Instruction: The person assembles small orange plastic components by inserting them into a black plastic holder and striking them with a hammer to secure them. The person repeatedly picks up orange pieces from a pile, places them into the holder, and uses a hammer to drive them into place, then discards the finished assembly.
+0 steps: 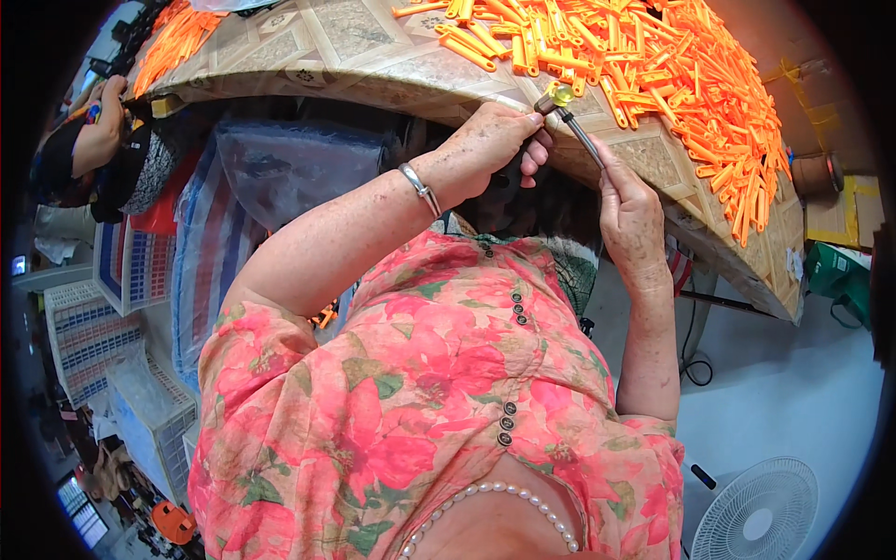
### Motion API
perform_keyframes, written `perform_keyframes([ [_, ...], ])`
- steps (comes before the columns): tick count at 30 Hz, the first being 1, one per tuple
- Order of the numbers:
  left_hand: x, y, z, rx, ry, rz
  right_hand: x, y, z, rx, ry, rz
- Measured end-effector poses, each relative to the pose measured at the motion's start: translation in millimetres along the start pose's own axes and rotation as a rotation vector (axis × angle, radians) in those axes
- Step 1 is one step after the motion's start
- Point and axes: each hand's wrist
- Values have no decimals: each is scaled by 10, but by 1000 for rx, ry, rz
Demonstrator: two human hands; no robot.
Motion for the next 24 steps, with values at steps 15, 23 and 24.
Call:
perform_keyframes([
  [15,-124,18,119,-37,-37,33,69,43,19,-59,72,7],
  [23,32,38,64,-37,137,-15,111,53,32,-23,81,-94],
  [24,31,43,67,-40,137,-23,91,16,52,-34,94,-122],
])
Point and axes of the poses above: each hand's wrist, its own z-axis away from the middle knuckle, its own x-axis out of the palm, y = z × x, and after that the axes turned 10 degrees about x, right-handed
